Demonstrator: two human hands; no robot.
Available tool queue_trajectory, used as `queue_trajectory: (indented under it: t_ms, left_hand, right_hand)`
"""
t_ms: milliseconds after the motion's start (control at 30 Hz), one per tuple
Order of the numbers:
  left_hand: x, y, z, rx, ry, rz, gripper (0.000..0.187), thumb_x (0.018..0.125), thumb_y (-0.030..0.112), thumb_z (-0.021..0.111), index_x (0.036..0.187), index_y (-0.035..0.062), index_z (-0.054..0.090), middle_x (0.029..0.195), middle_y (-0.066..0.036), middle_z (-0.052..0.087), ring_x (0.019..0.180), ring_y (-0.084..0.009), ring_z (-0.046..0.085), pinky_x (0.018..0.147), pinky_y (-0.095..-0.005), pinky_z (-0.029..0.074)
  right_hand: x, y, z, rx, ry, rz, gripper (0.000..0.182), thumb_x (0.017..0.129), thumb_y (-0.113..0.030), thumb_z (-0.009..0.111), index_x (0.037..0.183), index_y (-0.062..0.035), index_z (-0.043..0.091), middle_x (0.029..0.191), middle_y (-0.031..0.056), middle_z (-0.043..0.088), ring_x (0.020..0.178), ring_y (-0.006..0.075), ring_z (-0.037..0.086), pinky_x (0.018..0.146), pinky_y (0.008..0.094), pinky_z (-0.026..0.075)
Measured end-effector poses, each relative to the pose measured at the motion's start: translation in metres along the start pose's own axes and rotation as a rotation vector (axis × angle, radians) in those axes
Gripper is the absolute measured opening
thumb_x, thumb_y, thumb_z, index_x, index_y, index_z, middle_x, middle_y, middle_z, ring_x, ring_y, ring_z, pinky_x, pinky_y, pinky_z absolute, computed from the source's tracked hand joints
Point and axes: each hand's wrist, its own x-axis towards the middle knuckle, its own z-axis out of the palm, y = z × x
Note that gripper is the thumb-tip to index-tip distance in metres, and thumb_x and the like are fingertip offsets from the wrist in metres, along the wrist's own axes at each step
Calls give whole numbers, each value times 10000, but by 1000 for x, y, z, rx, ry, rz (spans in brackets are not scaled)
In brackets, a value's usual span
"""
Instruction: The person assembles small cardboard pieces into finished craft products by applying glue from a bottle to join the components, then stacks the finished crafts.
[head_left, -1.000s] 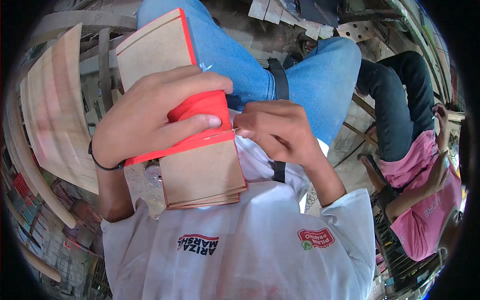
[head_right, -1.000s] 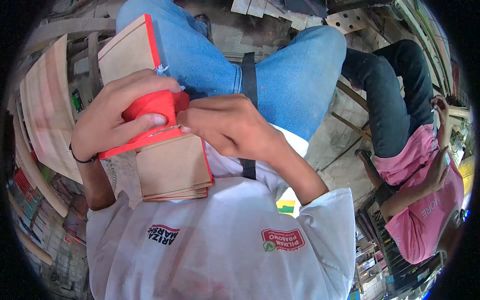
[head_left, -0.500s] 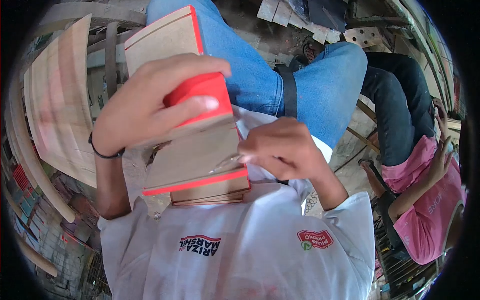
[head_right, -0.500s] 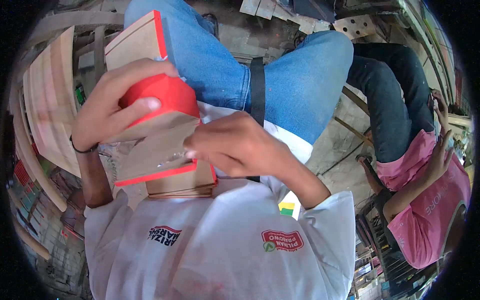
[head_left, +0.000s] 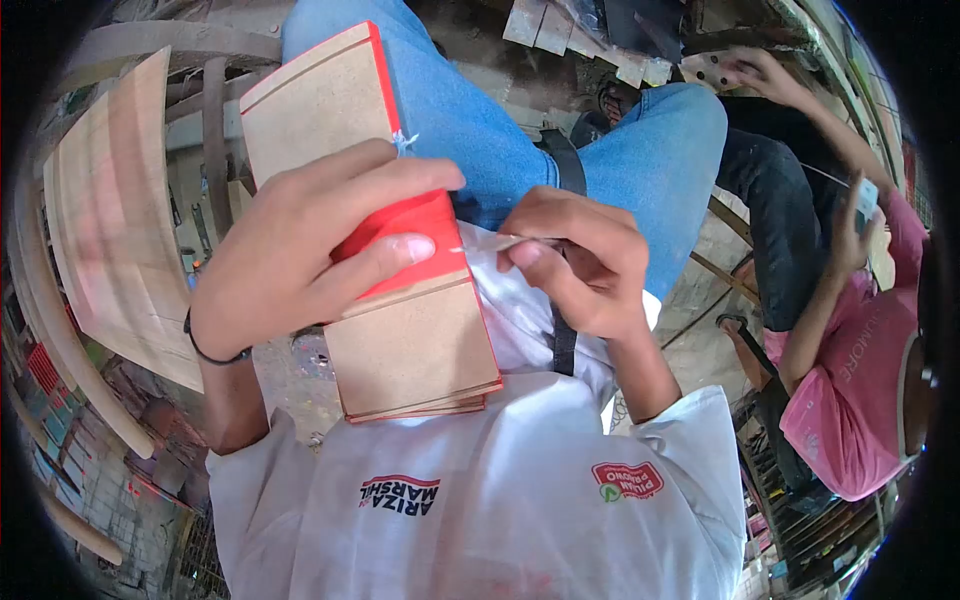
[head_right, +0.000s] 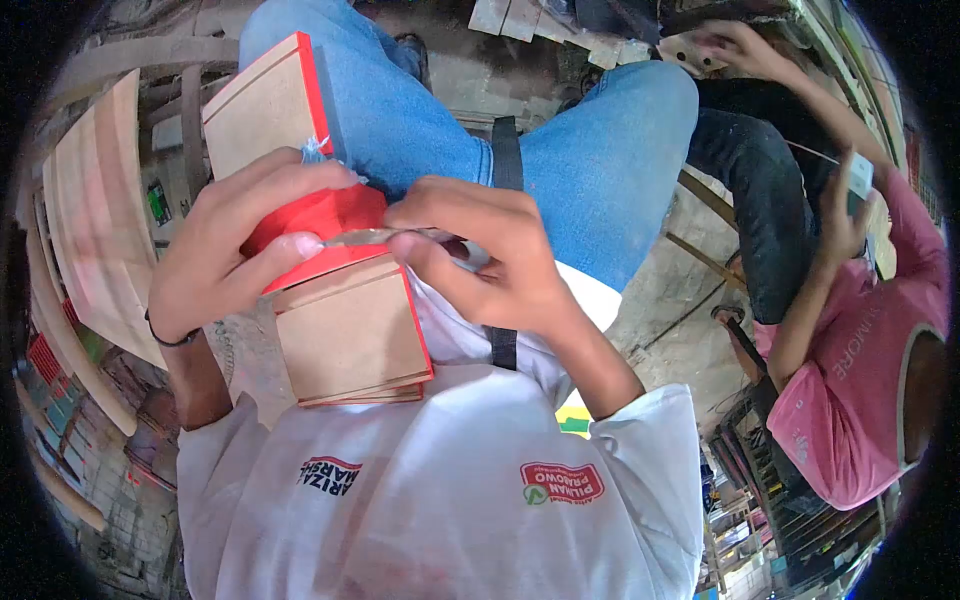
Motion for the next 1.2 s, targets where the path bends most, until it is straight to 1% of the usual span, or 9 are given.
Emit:
queue_trajectory:
  t_ms: [67,133,267,333,667,733,933,1000,1200]
  left_hand:
    - [-1,1,4,30,-2,-21,394,856,131,615,1225,-1,577,1048,-188,608,948,-347,620,851,-383,486]
    - [-1,1,8,23,98,19,361,855,148,637,1206,74,599,953,-160,583,846,-357,606,730,-404,494]
    - [-5,5,4,26,43,0,413,829,91,599,1230,-4,579,1007,-188,585,911,-361,607,817,-392,486]
    - [-4,3,8,12,125,39,360,852,148,638,1203,77,600,947,-160,585,830,-360,608,722,-408,497]
    - [-4,3,5,15,130,44,358,837,129,642,1189,69,608,957,-170,599,837,-365,616,737,-409,502]
    - [-5,2,3,28,62,42,418,814,75,591,1225,5,581,1002,-186,595,901,-357,615,811,-386,494]
    - [-6,-1,3,25,72,50,370,835,61,626,1199,2,588,966,-176,594,871,-343,616,789,-378,496]
    - [-4,-2,1,19,58,41,361,841,68,628,1193,1,590,973,-178,596,878,-344,618,792,-376,496]
    - [0,-2,0,22,47,64,343,862,93,625,1189,-3,584,1037,-181,618,947,-336,626,854,-378,489]
  right_hand:
    - [3,6,7,22,10,-11,86,822,70,610,894,111,633,795,177,657,660,231,627,596,324,478]
    - [5,7,12,45,19,-22,82,824,66,615,891,109,635,788,175,656,666,231,629,597,323,476]
    - [3,1,15,46,-6,-21,80,819,61,625,885,103,641,789,174,660,687,240,635,610,331,477]
    - [3,0,15,36,-16,-26,78,817,60,628,882,100,644,789,174,660,690,243,636,615,333,478]
    - [5,1,14,30,-23,-1,72,827,52,628,883,94,646,805,174,667,697,253,637,635,335,484]
    - [6,2,14,17,-26,-12,71,824,55,627,881,93,646,807,175,668,698,253,638,634,336,484]
    - [11,5,11,-88,-95,-131,86,846,-15,671,893,57,666,805,155,676,681,265,639,591,333,482]
    - [12,3,11,-213,-99,-161,114,856,-62,682,899,43,670,788,143,669,657,274,630,565,335,476]
    - [4,-8,4,-208,-202,-54,121,852,-77,685,900,33,667,755,140,644,618,292,606,532,351,453]
